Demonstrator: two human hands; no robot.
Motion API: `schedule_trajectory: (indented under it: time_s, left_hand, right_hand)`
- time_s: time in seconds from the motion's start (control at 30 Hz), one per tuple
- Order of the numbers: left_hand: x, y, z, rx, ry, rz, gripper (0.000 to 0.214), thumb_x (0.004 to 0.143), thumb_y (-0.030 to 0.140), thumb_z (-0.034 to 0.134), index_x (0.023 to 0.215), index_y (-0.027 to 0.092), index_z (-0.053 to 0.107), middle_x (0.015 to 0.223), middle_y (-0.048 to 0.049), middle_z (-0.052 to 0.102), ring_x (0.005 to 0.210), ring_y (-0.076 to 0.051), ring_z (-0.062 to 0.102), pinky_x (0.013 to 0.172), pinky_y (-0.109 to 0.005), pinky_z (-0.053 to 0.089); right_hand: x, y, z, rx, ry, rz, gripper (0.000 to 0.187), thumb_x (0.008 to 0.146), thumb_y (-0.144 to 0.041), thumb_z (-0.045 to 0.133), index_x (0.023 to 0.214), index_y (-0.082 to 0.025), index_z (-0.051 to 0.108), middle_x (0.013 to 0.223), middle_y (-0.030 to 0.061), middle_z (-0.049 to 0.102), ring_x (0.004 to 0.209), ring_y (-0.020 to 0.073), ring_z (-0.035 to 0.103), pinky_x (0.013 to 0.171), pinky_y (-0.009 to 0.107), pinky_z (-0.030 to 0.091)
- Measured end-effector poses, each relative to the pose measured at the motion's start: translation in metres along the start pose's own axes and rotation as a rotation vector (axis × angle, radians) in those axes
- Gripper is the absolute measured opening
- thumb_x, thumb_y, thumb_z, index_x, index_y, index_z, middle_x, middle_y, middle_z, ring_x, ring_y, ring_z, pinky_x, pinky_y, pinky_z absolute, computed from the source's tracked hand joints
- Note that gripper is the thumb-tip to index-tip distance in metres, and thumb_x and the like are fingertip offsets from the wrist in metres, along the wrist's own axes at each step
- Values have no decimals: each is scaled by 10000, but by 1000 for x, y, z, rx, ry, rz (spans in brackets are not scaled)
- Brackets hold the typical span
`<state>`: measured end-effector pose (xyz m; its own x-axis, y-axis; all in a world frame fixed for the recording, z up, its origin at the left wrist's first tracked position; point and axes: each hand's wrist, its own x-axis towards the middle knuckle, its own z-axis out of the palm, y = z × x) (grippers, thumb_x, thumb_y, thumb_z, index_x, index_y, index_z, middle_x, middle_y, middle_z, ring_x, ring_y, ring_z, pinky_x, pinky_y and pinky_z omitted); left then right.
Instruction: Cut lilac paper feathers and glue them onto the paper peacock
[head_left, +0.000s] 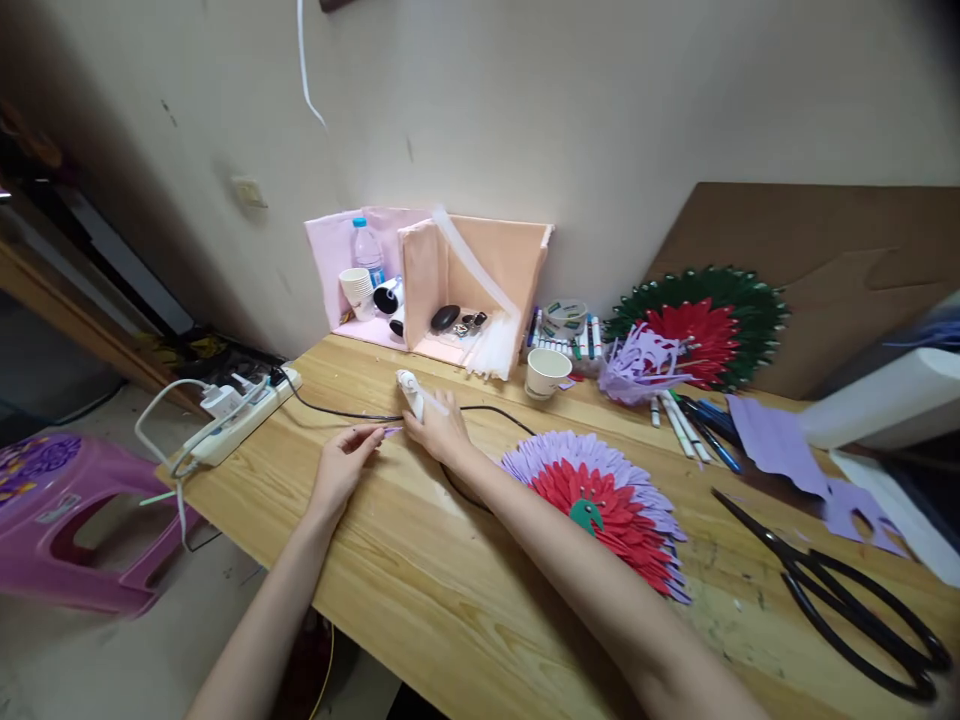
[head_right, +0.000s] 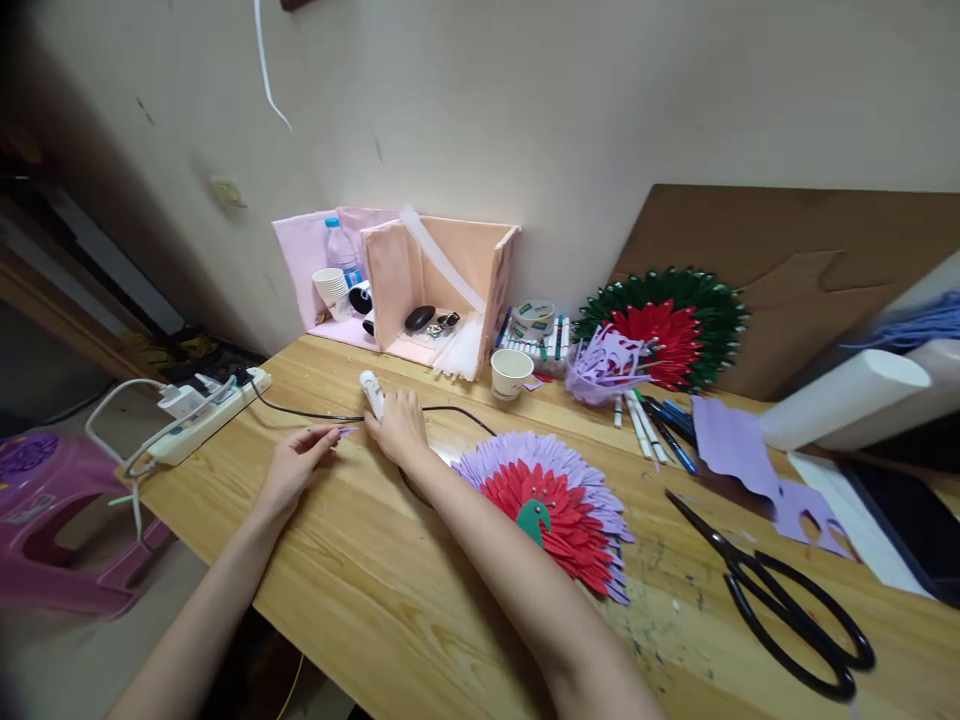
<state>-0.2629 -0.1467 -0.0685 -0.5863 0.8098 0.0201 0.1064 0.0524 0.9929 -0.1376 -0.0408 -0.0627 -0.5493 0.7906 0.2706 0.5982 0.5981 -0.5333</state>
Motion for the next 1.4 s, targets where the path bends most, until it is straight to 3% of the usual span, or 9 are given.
schedule_trajectory:
  time_s: [0.13,0.33,0.5,0.6,0.9,0.97,1.03,1.17,1.4]
  left_hand:
    - [-21,18,27,-133,-198,-78,321,617,397,742,841,170,706,854,-58,699,752,-136,615,736,-240,492]
    - [-49,55,105,-298,-584,-298,398,613,333,767,963,174,669,901,-66,684,836,-145,628,787,-239,485]
    - [-67,68,186,-329,-987,-300,465,665,349,730,1094,209,614,1040,-79,656,921,-162,617,821,-245,471]
    - [-78,74,220,-264,-1133,-308,423,679,357,716,1065,202,635,1042,-79,657,922,-166,620,813,-239,469]
    - [-93,80,263,-82,-1217,-216,448,708,380,676,1101,184,587,926,-81,681,864,-195,636,779,-308,486]
    - [-90,80,267,23,-1178,-70,419,737,401,634,1082,168,592,880,-85,682,811,-201,637,736,-318,488]
    - [-87,77,268,168,-1117,196,327,790,398,560,1013,166,619,884,-86,674,818,-202,619,738,-323,471]
    - [-87,68,267,520,-1083,724,240,819,389,508,822,183,631,864,-64,624,816,-190,565,734,-306,423]
    - [-97,59,277,863,-961,891,185,778,343,537,690,181,555,770,-48,584,703,-175,525,553,-257,329]
  right_hand:
    - [-41,19,-50,87,16,-55,217,824,-238,507,995,-126,579,1011,139,584,980,251,478,857,381,377]
    - [-112,74,-130,704,-37,-7,198,837,-267,526,1002,-186,599,951,46,628,841,152,579,769,298,465]
    - [-153,110,-164,1014,36,113,201,754,-303,637,921,-193,632,1000,42,648,939,165,604,848,316,474]
    - [-175,128,-178,1081,123,189,210,718,-329,670,871,-190,636,942,34,664,885,158,623,822,313,488]
    - [-210,162,-197,1056,295,265,204,663,-346,710,737,-176,623,763,-7,643,730,118,611,731,268,487]
    - [-214,167,-200,1018,369,302,203,663,-344,706,733,-177,617,754,-6,645,699,110,600,706,261,484]
    - [-220,173,-205,956,399,369,215,657,-346,705,752,-173,620,786,11,662,709,116,604,705,270,485]
    - [-231,186,-216,825,327,507,240,636,-349,709,741,-150,626,781,46,681,714,140,627,709,307,493]
    - [-235,191,-208,636,222,591,191,678,-312,668,779,-151,653,749,47,674,663,146,611,624,295,485]
